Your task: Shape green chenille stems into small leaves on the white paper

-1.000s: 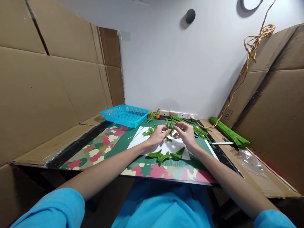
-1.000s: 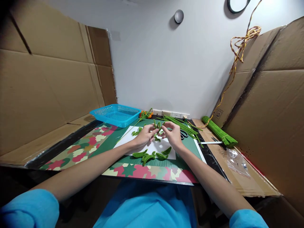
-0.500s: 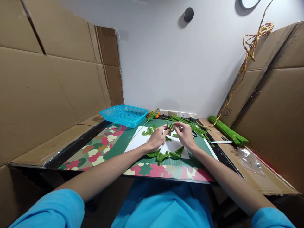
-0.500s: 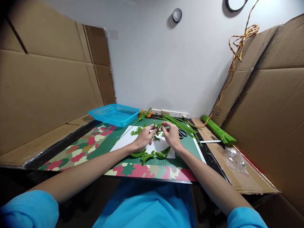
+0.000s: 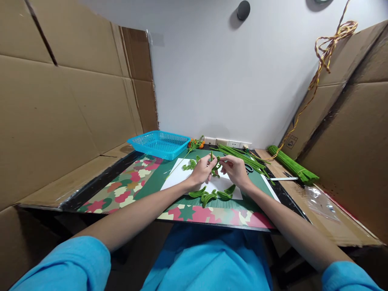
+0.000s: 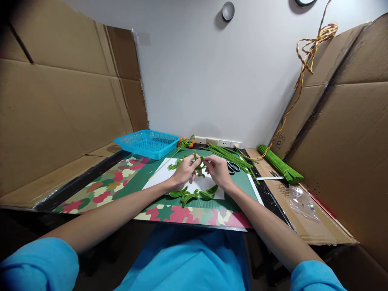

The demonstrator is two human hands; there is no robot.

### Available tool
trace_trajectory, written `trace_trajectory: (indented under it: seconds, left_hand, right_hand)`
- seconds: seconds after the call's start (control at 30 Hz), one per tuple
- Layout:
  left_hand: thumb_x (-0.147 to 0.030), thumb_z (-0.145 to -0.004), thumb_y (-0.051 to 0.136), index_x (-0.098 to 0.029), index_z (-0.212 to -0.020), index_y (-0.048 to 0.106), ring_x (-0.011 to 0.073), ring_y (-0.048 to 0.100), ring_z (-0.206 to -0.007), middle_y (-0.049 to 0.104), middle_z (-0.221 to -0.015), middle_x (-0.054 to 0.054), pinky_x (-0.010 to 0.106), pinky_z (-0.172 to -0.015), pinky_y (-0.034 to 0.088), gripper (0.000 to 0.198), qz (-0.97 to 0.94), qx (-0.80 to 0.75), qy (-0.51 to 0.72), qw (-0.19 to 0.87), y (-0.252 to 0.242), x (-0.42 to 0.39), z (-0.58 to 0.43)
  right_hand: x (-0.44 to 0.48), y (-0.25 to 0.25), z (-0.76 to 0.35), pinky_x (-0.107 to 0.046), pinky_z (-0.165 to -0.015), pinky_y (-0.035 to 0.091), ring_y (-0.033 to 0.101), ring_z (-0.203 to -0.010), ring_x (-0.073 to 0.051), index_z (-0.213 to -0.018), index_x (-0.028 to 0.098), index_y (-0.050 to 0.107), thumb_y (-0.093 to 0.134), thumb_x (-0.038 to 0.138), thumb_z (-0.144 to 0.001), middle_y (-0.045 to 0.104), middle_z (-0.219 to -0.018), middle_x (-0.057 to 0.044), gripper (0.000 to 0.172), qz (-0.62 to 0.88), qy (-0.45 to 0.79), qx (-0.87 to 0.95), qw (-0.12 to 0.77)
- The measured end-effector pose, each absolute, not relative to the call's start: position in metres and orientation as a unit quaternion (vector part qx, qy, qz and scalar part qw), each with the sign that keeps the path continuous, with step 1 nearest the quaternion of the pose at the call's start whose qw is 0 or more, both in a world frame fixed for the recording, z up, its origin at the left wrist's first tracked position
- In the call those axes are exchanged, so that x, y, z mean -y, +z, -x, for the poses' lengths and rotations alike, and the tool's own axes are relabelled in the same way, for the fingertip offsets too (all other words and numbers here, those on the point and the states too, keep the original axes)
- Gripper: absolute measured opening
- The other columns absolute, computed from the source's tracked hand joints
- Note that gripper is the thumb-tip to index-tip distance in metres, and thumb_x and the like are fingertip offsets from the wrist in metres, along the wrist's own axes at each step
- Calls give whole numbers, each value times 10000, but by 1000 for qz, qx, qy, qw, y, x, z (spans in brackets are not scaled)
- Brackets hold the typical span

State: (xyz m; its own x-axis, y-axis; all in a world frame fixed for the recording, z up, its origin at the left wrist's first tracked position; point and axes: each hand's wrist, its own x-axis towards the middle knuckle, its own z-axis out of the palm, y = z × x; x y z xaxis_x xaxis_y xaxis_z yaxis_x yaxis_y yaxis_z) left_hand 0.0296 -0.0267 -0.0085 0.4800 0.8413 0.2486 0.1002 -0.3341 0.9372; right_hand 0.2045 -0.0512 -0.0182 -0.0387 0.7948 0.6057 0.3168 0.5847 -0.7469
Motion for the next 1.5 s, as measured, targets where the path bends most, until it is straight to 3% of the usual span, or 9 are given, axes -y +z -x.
trace_trajectory:
  seconds: [0.13, 0.37, 0.57, 0.77, 1.0, 1.23, 1.33, 1.5]
  left_hand:
    - [-691, -899, 483, -184, -1004, 526, 81, 494, -340, 646, -678, -13, 184, -305, 332, 519, -721, -321, 383, 480, -8, 27, -29]
    - [-646, -904, 528, -181, -1004, 540, 82, 522, -354, 641, -676, -12, 171, -319, 363, 475, -711, -313, 392, 492, -9, 24, -30]
    - [-613, -893, 579, -199, -1111, 518, 116, 588, -396, 654, -683, -15, 165, -318, 353, 473, -685, -326, 426, 493, -7, 22, -31]
    - [-632, -906, 542, -183, -1073, 491, 106, 507, -306, 619, -553, -30, 157, -302, 295, 481, -690, -308, 384, 530, -2, 30, -30]
    - [-626, -895, 557, -179, -1002, 514, 103, 561, -359, 684, -723, 20, 154, -294, 289, 462, -690, -278, 347, 572, -5, 31, -30]
    - [-590, -920, 533, -202, -1033, 481, 89, 523, -339, 632, -675, -21, 156, -299, 282, 407, -690, -297, 367, 549, -8, 30, -32]
    - [-577, -925, 529, -205, -1012, 474, 78, 512, -347, 641, -683, -19, 154, -317, 290, 386, -695, -296, 369, 542, -12, 29, -33]
    - [-548, -931, 532, -184, -1003, 531, 74, 515, -398, 657, -667, 11, 157, -378, 363, 371, -696, -274, 350, 565, -18, 27, -35]
  right_hand:
    - [52, -19, -203, -290, -537, 567, 675, -560, -181, -941, 166, 770, 690, 535, -892, 711, -734, -68, 381, 404, 214, 673, 581]
    - [48, -17, -202, -341, -635, 639, 725, -671, -213, -948, 151, 722, 822, 521, -753, 741, -872, -88, 430, 380, 350, 607, 604]
    - [48, -17, -202, -312, -585, 600, 662, -601, -184, -813, 139, 713, 848, 527, -714, 698, -698, -65, 422, 386, 419, 589, 573]
    - [51, -14, -203, -277, -518, 532, 597, -527, -149, -792, 141, 713, 820, 523, -755, 660, -642, -38, 398, 371, 417, 605, 568]
    - [48, -16, -208, -273, -480, 520, 590, -507, -134, -847, 153, 680, 780, 560, -784, 648, -726, -29, 424, 374, 392, 620, 568]
    - [57, -9, -203, -272, -471, 540, 656, -580, -166, -1005, 189, 612, 729, 539, -828, 679, -832, -42, 409, 387, 347, 658, 544]
    - [60, -10, -201, -265, -496, 531, 652, -572, -160, -1047, 187, 613, 667, 434, -873, 686, -794, -34, 307, 410, 299, 679, 531]
    - [60, -11, -202, -248, -574, 510, 657, -642, -152, -924, 179, 663, 623, 271, -831, 715, -810, -43, 137, 451, 141, 713, 518]
